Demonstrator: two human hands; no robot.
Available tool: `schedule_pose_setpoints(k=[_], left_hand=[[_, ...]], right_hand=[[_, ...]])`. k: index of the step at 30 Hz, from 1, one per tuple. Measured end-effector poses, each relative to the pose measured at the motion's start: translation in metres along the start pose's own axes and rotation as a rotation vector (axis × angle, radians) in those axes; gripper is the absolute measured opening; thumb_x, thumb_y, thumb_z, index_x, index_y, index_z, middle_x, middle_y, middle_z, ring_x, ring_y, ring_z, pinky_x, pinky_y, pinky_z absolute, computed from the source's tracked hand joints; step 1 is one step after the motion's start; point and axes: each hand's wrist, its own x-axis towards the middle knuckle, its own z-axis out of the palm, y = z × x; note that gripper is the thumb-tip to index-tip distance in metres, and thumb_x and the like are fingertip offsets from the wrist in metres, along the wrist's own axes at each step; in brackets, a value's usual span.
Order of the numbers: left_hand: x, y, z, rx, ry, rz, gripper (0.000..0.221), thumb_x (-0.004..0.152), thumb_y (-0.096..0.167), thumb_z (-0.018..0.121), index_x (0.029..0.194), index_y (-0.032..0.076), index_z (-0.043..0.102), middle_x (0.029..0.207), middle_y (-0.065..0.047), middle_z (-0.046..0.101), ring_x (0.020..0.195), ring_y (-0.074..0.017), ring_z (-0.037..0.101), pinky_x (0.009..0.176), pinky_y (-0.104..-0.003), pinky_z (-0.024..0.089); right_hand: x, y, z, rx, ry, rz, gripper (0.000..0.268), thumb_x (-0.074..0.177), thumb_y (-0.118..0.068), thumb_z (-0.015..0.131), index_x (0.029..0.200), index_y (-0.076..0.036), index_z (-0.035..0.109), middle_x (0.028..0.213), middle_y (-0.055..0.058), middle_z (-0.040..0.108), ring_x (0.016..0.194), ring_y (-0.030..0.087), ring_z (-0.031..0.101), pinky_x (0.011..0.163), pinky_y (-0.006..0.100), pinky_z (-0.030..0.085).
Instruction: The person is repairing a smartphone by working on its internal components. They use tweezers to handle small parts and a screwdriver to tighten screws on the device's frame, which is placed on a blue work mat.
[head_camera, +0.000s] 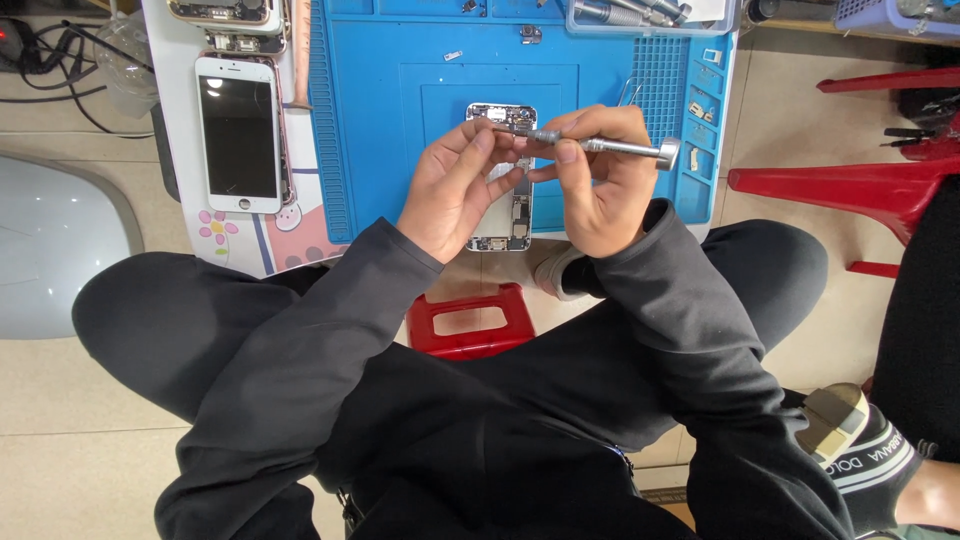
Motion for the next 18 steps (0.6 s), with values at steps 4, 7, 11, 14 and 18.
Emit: schedule_pose_setpoints(k=[4,7,11,14,18], left_hand=[[-0.001,0.003,0.004,0.048,-0.003,0.033,0.023,0.104,0.028,0.073,0.116,0.009,0.067,0.111,-0.007,0.075,0.105,-0.0137,0.07,0.096,-0.037,0.063],[-0.002,0.008,0.004,0.129,-0.012,0.074,0.024,0.104,0.027,0.073,0.117,0.007,0.066,0.111,-0.009,0.075,0.106,-0.0152,0.07,0.096,-0.038,0.063],[-0.002,0.017,0.007,0.296,-0.044,0.146,0.019,0.105,0.025,0.07,0.114,0.008,0.066,0.11,-0.011,0.075,0.108,-0.0193,0.074,0.096,-0.035,0.065],[-0.004,0.019,0.009,0.345,-0.064,0.153,0.014,0.106,0.022,0.068,0.112,0.01,0.066,0.11,-0.011,0.075,0.111,-0.0234,0.076,0.099,-0.037,0.067],[-0.005,0.019,0.009,0.374,-0.046,0.15,0.013,0.104,0.02,0.069,0.11,0.009,0.067,0.106,-0.008,0.073,0.11,-0.0245,0.076,0.099,-0.04,0.069]], right_hand=[[0.004,-0.004,0.002,0.04,0.011,0.002,0.016,0.112,-0.015,0.052,0.11,0.001,0.05,0.096,0.02,0.068,0.084,0.036,0.079,0.061,0.04,0.068],[0.003,-0.005,0.002,0.062,0.014,0.025,0.017,0.112,-0.017,0.051,0.11,0.0,0.048,0.097,0.019,0.067,0.084,0.035,0.079,0.061,0.04,0.068],[0.0,-0.011,-0.004,0.098,-0.011,0.12,0.018,0.114,-0.021,0.05,0.116,-0.004,0.044,0.101,0.019,0.062,0.09,0.038,0.079,0.062,0.037,0.068],[-0.003,-0.01,-0.008,0.122,-0.042,0.204,0.019,0.116,-0.025,0.05,0.12,-0.009,0.041,0.106,0.019,0.058,0.094,0.04,0.079,0.062,0.034,0.067],[-0.003,-0.01,-0.01,0.14,-0.042,0.227,0.017,0.116,-0.025,0.05,0.12,-0.011,0.04,0.105,0.018,0.057,0.092,0.04,0.079,0.061,0.033,0.066]])
